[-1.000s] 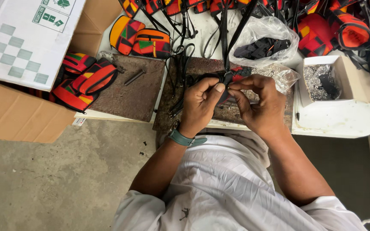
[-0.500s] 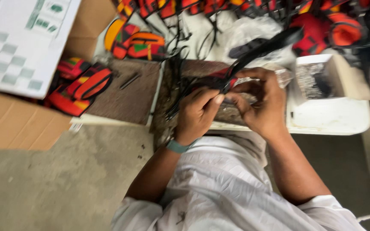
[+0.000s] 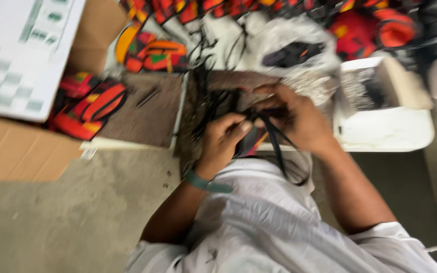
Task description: The person attaches black straps to colorful fabric pouches at a workbench, aligning strap ends on the pouch and hammering rivets to fasten them, then sets finished pouches aside and picks up the next pouch and strap to repeat the process.
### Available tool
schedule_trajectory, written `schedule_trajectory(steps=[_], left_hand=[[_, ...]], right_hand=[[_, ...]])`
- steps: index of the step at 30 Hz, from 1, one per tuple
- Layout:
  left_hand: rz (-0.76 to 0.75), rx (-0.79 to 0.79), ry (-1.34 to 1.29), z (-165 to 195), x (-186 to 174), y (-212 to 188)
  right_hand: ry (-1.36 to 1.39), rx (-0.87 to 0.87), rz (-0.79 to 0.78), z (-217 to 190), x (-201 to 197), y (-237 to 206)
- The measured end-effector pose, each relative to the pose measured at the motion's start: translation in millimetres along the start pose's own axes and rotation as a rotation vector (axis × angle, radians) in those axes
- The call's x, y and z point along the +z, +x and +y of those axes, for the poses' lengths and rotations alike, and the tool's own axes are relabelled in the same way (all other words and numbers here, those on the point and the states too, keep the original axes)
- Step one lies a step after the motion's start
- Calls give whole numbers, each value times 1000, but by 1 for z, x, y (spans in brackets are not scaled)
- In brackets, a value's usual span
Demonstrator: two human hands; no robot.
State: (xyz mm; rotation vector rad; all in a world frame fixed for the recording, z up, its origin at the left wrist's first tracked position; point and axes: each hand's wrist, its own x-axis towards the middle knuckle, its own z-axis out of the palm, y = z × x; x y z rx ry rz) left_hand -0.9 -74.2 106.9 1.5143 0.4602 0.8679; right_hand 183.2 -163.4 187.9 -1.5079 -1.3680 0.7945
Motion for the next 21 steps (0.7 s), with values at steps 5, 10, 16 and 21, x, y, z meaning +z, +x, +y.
schedule_trajectory(steps=[5,10,16,21], left_hand=[[4,-131,-258,-12,1,3],[-30,-206,-388,-9,0,1],[-210,-201,-173,-21,11,-15],[-328,-533,-741,-39,15,-1]], right_hand=[[-95,-69,118,18,-3,12],[-331,-82,195,17,0,3],[-343,-148,-110,-9,-35,-53],[-286,-273,-191,15,-34,-66]])
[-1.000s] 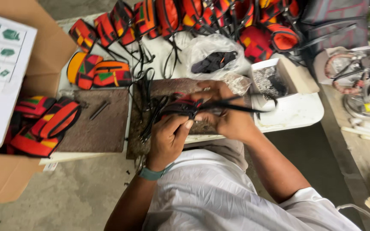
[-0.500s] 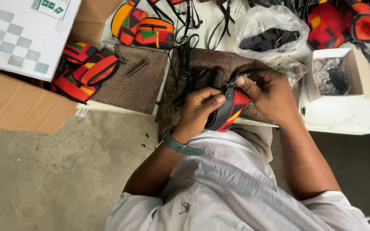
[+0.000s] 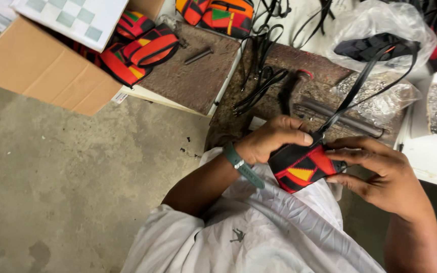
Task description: The person attaches black straps to colorful fabric pouches at a workbench, aligning strap ends on the pouch and hammering rivets to fasten them, then sets finished pouches aside and picks up the next pouch and strap to repeat the process.
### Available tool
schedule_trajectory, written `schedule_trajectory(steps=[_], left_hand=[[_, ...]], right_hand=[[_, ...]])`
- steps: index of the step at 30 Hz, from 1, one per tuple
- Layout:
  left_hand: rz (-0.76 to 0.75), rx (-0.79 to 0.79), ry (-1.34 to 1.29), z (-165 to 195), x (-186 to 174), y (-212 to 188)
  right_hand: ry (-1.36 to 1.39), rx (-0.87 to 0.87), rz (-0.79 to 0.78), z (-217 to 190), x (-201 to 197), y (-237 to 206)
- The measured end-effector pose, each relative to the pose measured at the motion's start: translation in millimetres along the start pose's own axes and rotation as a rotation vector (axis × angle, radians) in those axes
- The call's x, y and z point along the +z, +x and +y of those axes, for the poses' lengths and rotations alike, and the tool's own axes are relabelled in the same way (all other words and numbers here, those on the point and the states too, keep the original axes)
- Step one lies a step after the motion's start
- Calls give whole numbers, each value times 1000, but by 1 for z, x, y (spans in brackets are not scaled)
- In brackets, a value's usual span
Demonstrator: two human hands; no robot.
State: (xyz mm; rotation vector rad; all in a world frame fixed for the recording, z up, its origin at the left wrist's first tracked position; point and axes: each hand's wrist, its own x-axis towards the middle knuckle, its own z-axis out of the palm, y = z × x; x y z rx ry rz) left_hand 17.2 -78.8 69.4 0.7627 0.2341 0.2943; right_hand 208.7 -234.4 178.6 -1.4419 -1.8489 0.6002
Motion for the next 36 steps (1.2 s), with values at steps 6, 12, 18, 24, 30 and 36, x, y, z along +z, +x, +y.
schedule_trajectory(steps=[6,12,18,24,30,36], left_hand=[[-60,-90,44,19,-37,0],[834,482,1647,118,-137,-26],[966,207,1989,150,-210,-32],[1045,431,1820,154,-201,-34],[533,568,832,88,-117,-88],[406,504,857,26,-64,-108]], right_hand=[[-9,8,117,7,39,19],[-91,-235,144,-1,92,11],[-246,-365,22,29,149,39],[-316,-367,8,57,179,57],[-254,-307,14,53,179,54],[-180,-216,4,53,179,57]])
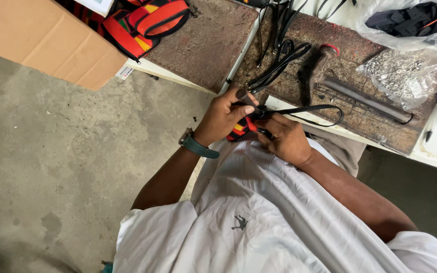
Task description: The person attaches black straps to colorful fabric pouches at a workbench, aligning strap ends on the pouch and hammering rivets to fasten them, then sets finished pouches aside and picks up the next pouch and strap to repeat the process.
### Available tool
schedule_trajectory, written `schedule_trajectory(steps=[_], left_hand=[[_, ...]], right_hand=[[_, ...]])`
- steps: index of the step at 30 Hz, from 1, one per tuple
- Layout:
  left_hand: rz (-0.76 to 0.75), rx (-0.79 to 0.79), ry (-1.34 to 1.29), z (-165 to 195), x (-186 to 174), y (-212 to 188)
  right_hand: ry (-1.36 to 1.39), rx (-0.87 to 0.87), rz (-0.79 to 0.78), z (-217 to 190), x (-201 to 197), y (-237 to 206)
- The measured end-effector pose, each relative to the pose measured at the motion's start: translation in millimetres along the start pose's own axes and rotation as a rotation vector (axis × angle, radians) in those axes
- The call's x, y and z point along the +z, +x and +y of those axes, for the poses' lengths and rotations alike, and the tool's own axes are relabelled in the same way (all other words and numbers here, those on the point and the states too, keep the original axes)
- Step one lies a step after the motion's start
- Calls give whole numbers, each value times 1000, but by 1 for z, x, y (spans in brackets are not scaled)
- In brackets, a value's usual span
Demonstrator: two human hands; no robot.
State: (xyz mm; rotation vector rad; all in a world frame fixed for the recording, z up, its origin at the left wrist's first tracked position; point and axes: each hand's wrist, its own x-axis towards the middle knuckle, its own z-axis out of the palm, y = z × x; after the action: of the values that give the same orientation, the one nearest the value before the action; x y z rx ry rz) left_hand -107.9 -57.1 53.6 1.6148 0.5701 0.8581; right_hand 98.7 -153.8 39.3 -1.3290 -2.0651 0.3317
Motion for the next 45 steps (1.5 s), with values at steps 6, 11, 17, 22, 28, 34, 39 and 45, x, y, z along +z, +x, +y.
schedule_trajectory(steps=[6,11,17,22,28,34,39,45], left_hand=[[-12,-73,282,7,-2,2],[-26,121,448,-5,0,-7],[61,109,477,-22,7,-16],[60,153,504,-27,8,-13],[50,114,529,-28,9,-10],[95,198,530,-33,14,-5],[87,160,526,-36,16,-3],[75,157,539,-39,18,-1]], right_hand=[[56,54,-11,-2,-2,4],[98,62,-64,-10,-14,9],[46,454,103,5,-88,-14],[-622,494,63,48,-101,-11],[-705,486,18,98,-72,0],[-178,574,155,111,-100,20],[-21,667,243,83,-139,47],[467,178,641,37,-170,62]])
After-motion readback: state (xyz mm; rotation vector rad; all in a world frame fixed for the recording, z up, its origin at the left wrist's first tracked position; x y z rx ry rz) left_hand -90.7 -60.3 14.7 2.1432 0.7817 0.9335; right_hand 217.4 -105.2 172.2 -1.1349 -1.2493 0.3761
